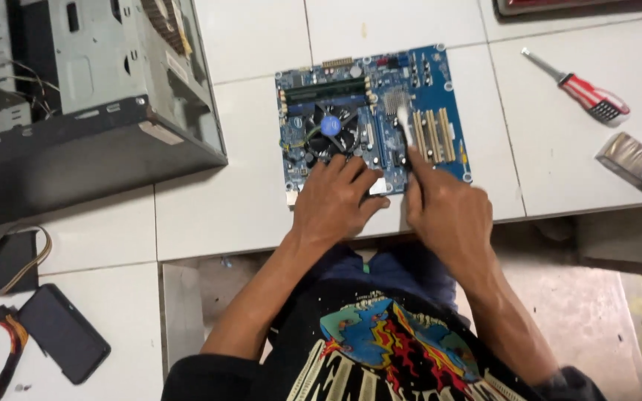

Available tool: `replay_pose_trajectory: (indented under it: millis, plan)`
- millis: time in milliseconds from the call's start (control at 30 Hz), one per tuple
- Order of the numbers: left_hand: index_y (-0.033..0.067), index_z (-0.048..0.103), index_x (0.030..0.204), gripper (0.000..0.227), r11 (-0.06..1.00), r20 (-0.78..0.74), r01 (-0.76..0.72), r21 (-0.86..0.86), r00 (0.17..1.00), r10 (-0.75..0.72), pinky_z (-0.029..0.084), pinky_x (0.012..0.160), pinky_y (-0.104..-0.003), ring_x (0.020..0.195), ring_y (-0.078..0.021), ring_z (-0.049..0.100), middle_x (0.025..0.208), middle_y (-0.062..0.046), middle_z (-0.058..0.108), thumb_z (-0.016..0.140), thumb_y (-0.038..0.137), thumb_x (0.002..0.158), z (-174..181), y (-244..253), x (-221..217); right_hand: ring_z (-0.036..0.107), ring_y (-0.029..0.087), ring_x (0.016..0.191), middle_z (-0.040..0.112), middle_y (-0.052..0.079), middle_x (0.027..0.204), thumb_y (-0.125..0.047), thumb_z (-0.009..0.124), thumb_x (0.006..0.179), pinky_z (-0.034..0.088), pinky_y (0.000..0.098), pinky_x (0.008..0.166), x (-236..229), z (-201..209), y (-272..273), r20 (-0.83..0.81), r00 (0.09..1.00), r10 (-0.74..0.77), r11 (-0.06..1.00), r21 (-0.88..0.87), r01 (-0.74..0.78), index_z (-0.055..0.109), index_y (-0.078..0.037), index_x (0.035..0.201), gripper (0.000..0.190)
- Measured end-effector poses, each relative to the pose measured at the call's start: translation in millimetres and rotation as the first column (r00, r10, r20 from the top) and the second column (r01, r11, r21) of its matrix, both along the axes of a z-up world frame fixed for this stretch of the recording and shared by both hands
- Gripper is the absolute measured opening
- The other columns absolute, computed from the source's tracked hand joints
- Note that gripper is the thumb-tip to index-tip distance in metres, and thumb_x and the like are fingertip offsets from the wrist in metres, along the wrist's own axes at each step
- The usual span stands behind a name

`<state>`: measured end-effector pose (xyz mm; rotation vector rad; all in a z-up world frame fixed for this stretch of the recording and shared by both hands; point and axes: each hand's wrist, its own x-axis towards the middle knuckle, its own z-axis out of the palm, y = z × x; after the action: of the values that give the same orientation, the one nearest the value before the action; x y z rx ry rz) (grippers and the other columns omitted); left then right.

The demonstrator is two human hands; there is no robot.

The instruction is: The person cleans a blue computer motherboard using a toothbrush. They scrub various components, including the CPU fan, RAM slots, and rear I/O ports, then flip the board to clean the back side before placing it back on the table.

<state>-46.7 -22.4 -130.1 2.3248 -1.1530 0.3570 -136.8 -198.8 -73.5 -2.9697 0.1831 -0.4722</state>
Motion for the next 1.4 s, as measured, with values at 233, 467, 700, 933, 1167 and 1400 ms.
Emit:
replay_pose_trajectory:
  millis: [233, 467, 700, 933, 1167, 1400]
  plan:
    - [0.017, 0.072, 0.11, 0.036, 0.999, 0.049, 0.0, -0.047, 0.999, 0.003, 0.041, 0.06, -0.041, 0.081, -0.0291, 0.058, 0.093, -0.004, 0.057, 0.071, 0.049, 0.094, -1.8, 0.4, 4.5, 0.075, 0.034, 0.071, 0.077, 0.012, 0.081, -0.025, 0.063, 0.102, 0.058, 0.0448, 0.059, 19.4, -10.5, -12.8, 0.097, 0.992, 0.082, 0.996, 0.028, -0.085, 0.077, -0.02, 0.14, 0.041]
    - [0.0174, 0.071, 0.111, 0.037, 0.999, 0.065, -0.002, -0.041, 0.998, 0.005, 0.042, 0.061, -0.043, 0.082, -0.0296, 0.058, 0.095, -0.004, 0.058, 0.072, 0.049, 0.093, -2.2, -3.0, 2.2, 0.075, 0.038, 0.071, 0.079, 0.018, 0.086, -0.02, 0.061, 0.104, 0.057, 0.047, 0.06, 26.5, -14.6, -16.7, 0.087, 0.991, 0.101, 0.981, 0.155, -0.114, 0.076, -0.014, 0.141, 0.041]
    - [0.0196, 0.071, 0.119, 0.043, 0.999, 0.04, -0.047, 0.02, 0.998, 0.046, 0.044, 0.063, -0.042, 0.083, -0.0278, 0.058, 0.1, -0.003, 0.06, 0.081, 0.045, 0.087, 6.2, -5.8, 8.0, 0.074, 0.034, 0.072, 0.08, 0.012, 0.09, -0.021, 0.066, 0.099, 0.059, 0.0464, 0.062, 32.8, -5.4, -11.2, 0.032, 0.999, 0.025, 0.983, 0.18, -0.03, 0.072, -0.023, 0.146, 0.048]
    - [0.0207, 0.071, 0.115, 0.039, 0.999, -0.035, -0.044, 0.022, 0.998, 0.044, 0.045, 0.066, -0.043, 0.083, -0.0272, 0.058, 0.1, -0.002, 0.06, 0.08, 0.046, 0.086, 12.9, -3.5, 11.3, 0.074, 0.031, 0.072, 0.08, 0.011, 0.093, -0.025, 0.06, 0.107, 0.059, 0.0434, 0.062, 34.0, -2.3, -10.1, -0.121, 0.99, 0.078, 0.981, 0.186, -0.054, 0.059, -0.02, 0.157, 0.05]
    - [0.0224, 0.072, 0.123, 0.035, 0.993, -0.21, -0.103, 0.064, 0.971, 0.114, 0.044, 0.079, -0.045, 0.094, -0.0268, 0.057, 0.105, 0.0, 0.06, 0.074, 0.04, 0.093, 25.9, 3.1, -11.6, 0.075, 0.041, 0.089, 0.078, 0.019, 0.103, -0.028, 0.05, 0.113, 0.06, 0.0549, 0.074, 34.0, 38.0, -20.6, -0.338, 0.935, 0.109, 0.938, 0.346, 0.016, 0.048, -0.021, 0.163, 0.05]
    - [0.0261, 0.075, 0.125, 0.031, 0.983, -0.386, -0.146, 0.11, 0.905, 0.178, 0.044, 0.085, -0.045, 0.096, -0.0266, 0.057, 0.102, -0.001, 0.061, 0.072, 0.038, 0.097, 35.9, 0.3, -8.6, 0.075, 0.041, 0.097, 0.077, 0.02, 0.107, -0.022, 0.055, 0.112, 0.059, 0.055, 0.082, 60.7, 47.2, -31.7, -0.399, 0.909, 0.123, 0.932, 0.36, 0.032, 0.052, -0.021, 0.16, 0.048]
